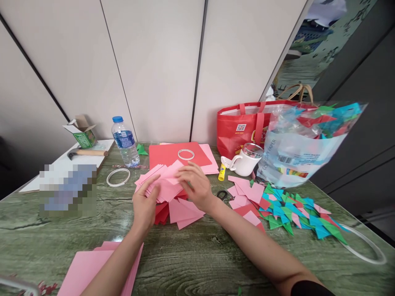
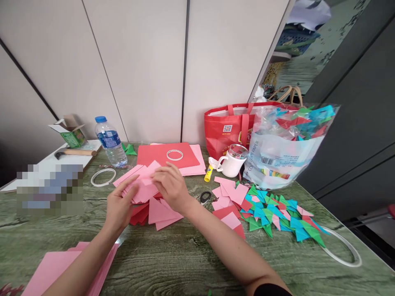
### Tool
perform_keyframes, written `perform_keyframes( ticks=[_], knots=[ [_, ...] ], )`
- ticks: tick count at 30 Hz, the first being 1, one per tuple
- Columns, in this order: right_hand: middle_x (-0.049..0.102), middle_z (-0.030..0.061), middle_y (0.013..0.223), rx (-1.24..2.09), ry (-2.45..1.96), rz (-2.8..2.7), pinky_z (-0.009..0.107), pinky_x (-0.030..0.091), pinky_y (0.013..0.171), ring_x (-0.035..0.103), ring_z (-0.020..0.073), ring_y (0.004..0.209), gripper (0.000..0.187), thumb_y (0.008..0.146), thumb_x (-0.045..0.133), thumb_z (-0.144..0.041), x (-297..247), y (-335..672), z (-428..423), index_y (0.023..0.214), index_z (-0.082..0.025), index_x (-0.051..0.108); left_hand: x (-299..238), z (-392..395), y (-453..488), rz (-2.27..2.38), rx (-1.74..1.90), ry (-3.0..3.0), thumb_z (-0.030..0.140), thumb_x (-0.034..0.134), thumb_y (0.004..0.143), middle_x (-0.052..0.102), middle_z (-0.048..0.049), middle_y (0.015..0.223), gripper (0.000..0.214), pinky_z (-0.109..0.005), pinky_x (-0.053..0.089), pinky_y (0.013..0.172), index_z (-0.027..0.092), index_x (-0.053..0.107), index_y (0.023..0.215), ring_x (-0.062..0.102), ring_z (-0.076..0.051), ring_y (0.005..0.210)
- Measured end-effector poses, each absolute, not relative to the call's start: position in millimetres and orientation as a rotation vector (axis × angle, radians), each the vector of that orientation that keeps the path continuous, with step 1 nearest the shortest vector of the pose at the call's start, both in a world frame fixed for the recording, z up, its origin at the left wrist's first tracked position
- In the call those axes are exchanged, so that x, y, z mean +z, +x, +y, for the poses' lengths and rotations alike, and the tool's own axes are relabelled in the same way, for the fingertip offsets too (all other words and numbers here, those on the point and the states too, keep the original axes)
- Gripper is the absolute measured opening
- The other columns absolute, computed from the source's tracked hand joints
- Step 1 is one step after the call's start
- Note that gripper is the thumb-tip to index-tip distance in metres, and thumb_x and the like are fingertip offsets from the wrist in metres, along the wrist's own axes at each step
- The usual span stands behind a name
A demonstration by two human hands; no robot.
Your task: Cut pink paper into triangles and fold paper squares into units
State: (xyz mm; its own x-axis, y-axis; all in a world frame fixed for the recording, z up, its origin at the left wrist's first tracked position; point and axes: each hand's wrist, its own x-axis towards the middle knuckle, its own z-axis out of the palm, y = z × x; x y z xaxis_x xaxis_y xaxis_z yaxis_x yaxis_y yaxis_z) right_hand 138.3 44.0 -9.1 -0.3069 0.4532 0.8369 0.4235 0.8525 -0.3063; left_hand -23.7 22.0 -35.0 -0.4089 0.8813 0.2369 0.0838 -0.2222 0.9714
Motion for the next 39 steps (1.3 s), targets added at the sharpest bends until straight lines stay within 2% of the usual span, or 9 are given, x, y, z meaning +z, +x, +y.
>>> perform_keyframes(
  ticks=[6, 13, 15, 19, 23, 26, 30, 34, 39],
  knots=[
    [0.068, 0.0032, 0.095, 0.006, -0.45, -2.044, 0.045, 0.037, 0.097, 0.056, 0.0164, 0.102, 0.01, 0.087, 0.044, -0.015, -22.1, 131.2, 49.7, 0.086, -0.02, 0.053, -29.0, 18.6, -23.0, 1.235, 1.716, 1.149, 0.029, 0.063, 0.066, 0.064, -0.0065, 0.105, 0.04, -0.031, 0.042, 0.084, 0.018, 0.064, 0.105, 0.056, -0.021, 0.097],
    [0.064, 0.0085, 0.104, 0.146, -0.361, -2.155, 0.039, 0.045, 0.09, 0.051, 0.0171, 0.111, 0.009, 0.087, 0.044, -0.018, -23.0, 134.0, 50.4, 0.091, -0.019, 0.051, -18.4, 14.9, -18.8, 1.032, 1.646, 0.972, 0.031, 0.059, 0.07, 0.062, -0.0063, 0.11, 0.039, -0.025, 0.046, 0.069, 0.018, 0.062, 0.107, 0.059, -0.019, 0.088],
    [0.064, 0.0096, 0.104, 0.169, -0.322, -2.178, 0.039, 0.044, 0.092, 0.049, 0.0184, 0.113, 0.009, 0.085, 0.05, -0.026, -22.8, 134.7, 51.2, 0.09, -0.019, 0.051, -16.8, 14.3, -18.5, 1.032, 1.656, 0.982, 0.035, 0.056, 0.073, 0.064, -0.008, 0.106, 0.035, -0.026, 0.046, 0.069, 0.016, 0.065, 0.101, 0.059, -0.02, 0.088],
    [0.064, 0.0117, 0.103, 0.239, -0.264, -2.175, 0.04, 0.042, 0.094, 0.048, 0.0208, 0.112, 0.03, 0.076, 0.061, -0.042, -24.4, 133.4, 54.4, 0.091, -0.017, 0.053, -21.5, 15.7, -21.1, 1.109, 1.586, 1.116, 0.034, 0.064, 0.066, 0.068, -0.0083, 0.092, 0.031, -0.028, 0.046, 0.07, 0.015, 0.07, 0.089, 0.06, -0.021, 0.084],
    [0.067, 0.0073, 0.089, 0.322, -0.403, -2.109, 0.04, 0.041, 0.092, 0.05, 0.0201, 0.107, 0.013, 0.081, 0.057, -0.031, -22.4, 135.4, 60.0, 0.081, -0.018, 0.056, -32.4, 20.6, -27.1, 1.296, 1.571, 1.17, 0.031, 0.065, 0.062, 0.069, -0.0069, 0.083, 0.035, -0.028, 0.046, 0.067, 0.014, 0.07, 0.093, 0.06, -0.019, 0.073],
    [0.064, 0.0047, 0.079, 0.303, -0.743, -2.167, 0.037, 0.042, 0.084, 0.053, 0.0209, 0.096, 0.011, 0.081, 0.057, -0.027, -14.4, 145.3, 61.6, 0.074, -0.018, 0.056, -38.3, 26.5, -34.5, 1.507, 1.703, 1.063, 0.029, 0.06, 0.064, 0.068, -0.0046, 0.078, 0.04, -0.028, 0.046, 0.063, 0.013, 0.067, 0.099, 0.058, -0.015, 0.063],
    [0.06, 0.0059, 0.081, 0.387, -1.122, -2.705, 0.031, 0.042, 0.065, 0.055, 0.0216, 0.077, 0.036, 0.063, 0.072, -0.042, -0.8, 155.8, 49.5, 0.082, -0.016, 0.055, -40.5, 32.5, -42.0, 1.672, 1.847, 0.979, 0.026, 0.056, 0.065, 0.067, -0.0046, 0.08, 0.04, -0.03, 0.047, 0.066, 0.014, 0.066, 0.102, 0.057, -0.015, 0.063],
    [0.058, 0.0146, 0.096, 0.392, -1.229, -2.982, 0.033, 0.043, 0.063, 0.057, 0.0273, 0.083, 0.064, 0.055, 0.076, -0.043, 6.1, 144.3, 29.2, 0.103, -0.011, 0.048, -41.9, 32.7, -40.6, 1.681, 1.888, 1.023, 0.025, 0.054, 0.067, 0.068, -0.0068, 0.091, 0.038, -0.032, 0.047, 0.075, 0.014, 0.066, 0.101, 0.06, -0.018, 0.077],
    [0.057, 0.0167, 0.101, 0.352, -1.291, -3.061, 0.035, 0.046, 0.068, 0.057, 0.0293, 0.092, 0.056, 0.06, 0.076, -0.029, 5.0, 127.8, 20.4, 0.105, -0.009, 0.046, -45.2, 32.4, -38.2, 1.683, 1.864, 1.075, 0.024, 0.053, 0.067, 0.068, -0.0077, 0.095, 0.036, -0.034, 0.046, 0.081, 0.014, 0.066, 0.1, 0.061, -0.02, 0.085]
  ],
)
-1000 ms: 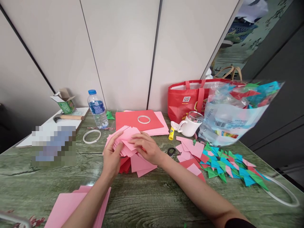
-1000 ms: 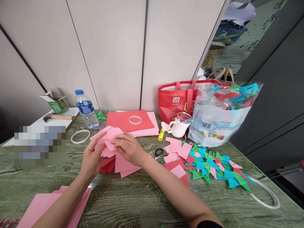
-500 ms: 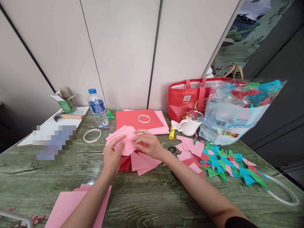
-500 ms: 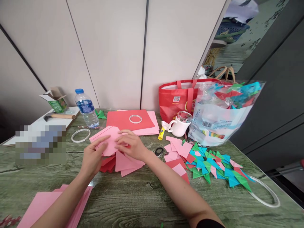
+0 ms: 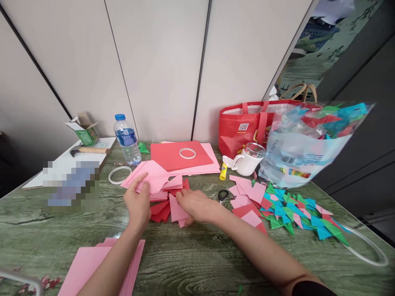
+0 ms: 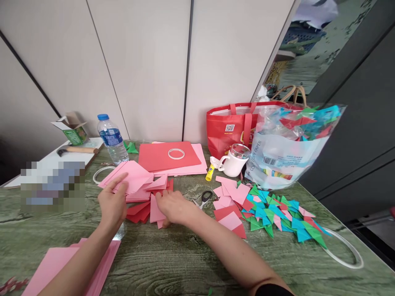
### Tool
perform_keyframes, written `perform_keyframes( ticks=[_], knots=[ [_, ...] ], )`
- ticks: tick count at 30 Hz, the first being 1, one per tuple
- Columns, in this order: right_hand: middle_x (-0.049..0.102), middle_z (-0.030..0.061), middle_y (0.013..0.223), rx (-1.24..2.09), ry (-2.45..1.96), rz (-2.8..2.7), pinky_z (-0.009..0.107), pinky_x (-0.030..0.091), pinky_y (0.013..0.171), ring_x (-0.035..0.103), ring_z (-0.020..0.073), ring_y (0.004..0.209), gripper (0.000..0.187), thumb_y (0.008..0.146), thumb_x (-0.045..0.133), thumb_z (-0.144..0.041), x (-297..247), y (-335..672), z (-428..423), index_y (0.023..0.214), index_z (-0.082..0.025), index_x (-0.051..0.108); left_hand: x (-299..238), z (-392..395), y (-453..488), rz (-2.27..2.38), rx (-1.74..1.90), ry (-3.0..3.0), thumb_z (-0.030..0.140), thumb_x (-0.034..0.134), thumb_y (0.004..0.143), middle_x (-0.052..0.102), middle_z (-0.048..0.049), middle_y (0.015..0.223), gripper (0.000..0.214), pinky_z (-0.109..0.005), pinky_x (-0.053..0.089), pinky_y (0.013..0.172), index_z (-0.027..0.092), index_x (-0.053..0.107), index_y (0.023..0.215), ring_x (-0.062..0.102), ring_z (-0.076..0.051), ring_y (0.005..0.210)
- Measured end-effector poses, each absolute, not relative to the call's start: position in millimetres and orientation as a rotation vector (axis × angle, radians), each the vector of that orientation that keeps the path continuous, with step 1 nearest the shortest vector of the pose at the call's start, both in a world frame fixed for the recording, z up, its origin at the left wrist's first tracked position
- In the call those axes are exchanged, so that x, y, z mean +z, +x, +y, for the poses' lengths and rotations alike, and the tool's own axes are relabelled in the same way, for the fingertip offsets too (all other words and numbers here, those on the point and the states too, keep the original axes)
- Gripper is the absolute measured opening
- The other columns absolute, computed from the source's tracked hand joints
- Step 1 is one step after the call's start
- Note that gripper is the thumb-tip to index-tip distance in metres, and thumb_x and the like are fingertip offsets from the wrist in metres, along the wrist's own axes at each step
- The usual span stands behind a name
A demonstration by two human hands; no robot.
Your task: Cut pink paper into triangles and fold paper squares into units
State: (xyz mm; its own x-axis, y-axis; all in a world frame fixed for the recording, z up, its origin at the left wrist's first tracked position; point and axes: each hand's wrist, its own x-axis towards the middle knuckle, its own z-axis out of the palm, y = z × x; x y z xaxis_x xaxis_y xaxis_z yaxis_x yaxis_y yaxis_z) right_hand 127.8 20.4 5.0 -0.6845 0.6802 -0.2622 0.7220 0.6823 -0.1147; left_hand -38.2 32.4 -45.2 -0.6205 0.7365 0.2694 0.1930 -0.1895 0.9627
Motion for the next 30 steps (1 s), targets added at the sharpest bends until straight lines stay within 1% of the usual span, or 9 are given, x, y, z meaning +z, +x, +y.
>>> perform_keyframes(
  ticks=[3, 6, 12, 16, 20, 23, 26, 28, 30],
  knots=[
    [0.058, 0.0159, 0.1, -0.275, 1.118, 2.707, 0.034, 0.046, 0.065, 0.057, 0.0289, 0.09, 0.053, 0.063, 0.073, -0.025, 3.1, 129.0, 22.1, 0.105, -0.009, 0.046, -46.6, 33.5, -39.3, 1.698, 1.861, 1.087, 0.024, 0.052, 0.068, 0.068, -0.0076, 0.096, 0.036, -0.035, 0.045, 0.082, 0.014, 0.066, 0.1, 0.06, -0.02, 0.087],
    [0.059, 0.0141, 0.096, -0.299, 1.085, 2.731, 0.031, 0.044, 0.062, 0.059, 0.0263, 0.083, 0.043, 0.067, 0.069, -0.024, 2.5, 134.4, 24.7, 0.101, -0.01, 0.047, -47.3, 34.2, -39.9, 1.708, 1.85, 1.079, 0.024, 0.052, 0.068, 0.067, -0.0078, 0.097, 0.037, -0.034, 0.046, 0.081, 0.014, 0.066, 0.1, 0.061, -0.02, 0.085],
    [0.055, 0.0087, 0.093, -0.501, 1.114, 2.873, 0.026, 0.037, 0.059, 0.054, 0.0191, 0.077, 0.027, 0.069, 0.058, -0.013, 7.0, 156.6, 38.4, 0.093, -0.015, 0.048, -48.8, 34.4, -41.1, 1.683, 1.874, 1.105, 0.024, 0.052, 0.068, 0.067, -0.0072, 0.097, 0.035, -0.035, 0.043, 0.086, 0.015, 0.066, 0.099, 0.059, -0.021, 0.091],
    [0.054, 0.0019, 0.08, -0.672, 1.251, 3.012, 0.023, 0.034, 0.06, 0.048, 0.0141, 0.072, 0.016, 0.071, 0.047, -0.006, 20.4, 179.4, 49.6, 0.083, -0.017, 0.047, -48.9, 33.8, -42.5, 1.663, 1.888, 1.12, 0.023, 0.052, 0.069, 0.066, -0.0065, 0.099, 0.035, -0.035, 0.041, 0.089, 0.017, 0.065, 0.101, 0.057, -0.022, 0.096],
    [0.046, -0.0032, 0.067, -0.856, 1.497, 3.208, 0.022, 0.03, 0.057, 0.04, 0.0106, 0.061, 0.004, 0.081, 0.044, -0.017, 30.1, 187.9, 56.5, 0.077, -0.017, 0.045, -45.4, 30.5, -39.7, 1.627, 1.843, 1.174, 0.023, 0.053, 0.069, 0.065, -0.0047, 0.1, 0.037, -0.034, 0.041, 0.088, 0.019, 0.063, 0.104, 0.056, -0.022, 0.097],
    [0.04, -0.0045, 0.064, -1.123, 1.706, 3.279, 0.021, 0.029, 0.053, 0.037, 0.0097, 0.057, 0.019, 0.083, 0.046, -0.031, 22.7, 176.7, 60.2, 0.07, -0.018, 0.042, -40.5, 25.3, -33.1, 1.58, 1.754, 1.244, 0.023, 0.054, 0.07, 0.064, -0.0041, 0.105, 0.037, -0.033, 0.04, 0.089, 0.02, 0.062, 0.106, 0.055, -0.022, 0.099],
    [0.045, -0.0022, 0.07, -1.207, 1.778, 3.267, 0.023, 0.035, 0.059, 0.044, 0.0122, 0.066, 0.022, 0.08, 0.05, -0.036, 5.1, 158.3, 62.5, 0.068, -0.017, 0.045, -34.9, 18.7, -24.0, 1.524, 1.678, 1.338, 0.024, 0.054, 0.073, 0.061, -0.0043, 0.112, 0.037, -0.034, 0.038, 0.092, 0.021, 0.061, 0.109, 0.053, -0.022, 0.104],
    [0.052, 0.0014, 0.082, -1.246, 1.765, 3.283, 0.027, 0.039, 0.07, 0.049, 0.0154, 0.081, 0.015, 0.079, 0.052, -0.031, -6.9, 147.8, 62.6, 0.076, -0.016, 0.049, -31.5, 14.6, -18.3, 1.474, 1.653, 1.368, 0.025, 0.053, 0.075, 0.06, -0.0043, 0.115, 0.037, -0.033, 0.038, 0.092, 0.021, 0.059, 0.111, 0.052, -0.022, 0.106],
    [0.054, 0.0036, 0.089, -1.39, 1.834, 3.202, 0.03, 0.041, 0.073, 0.051, 0.0163, 0.086, 0.015, 0.077, 0.053, -0.028, -16.2, 140.8, 61.8, 0.084, -0.016, 0.048, -28.9, 11.5, -14.0, 1.413, 1.64, 1.393, 0.026, 0.052, 0.076, 0.058, -0.0044, 0.118, 0.037, -0.032, 0.038, 0.093, 0.021, 0.058, 0.112, 0.05, -0.022, 0.109]
  ],
)
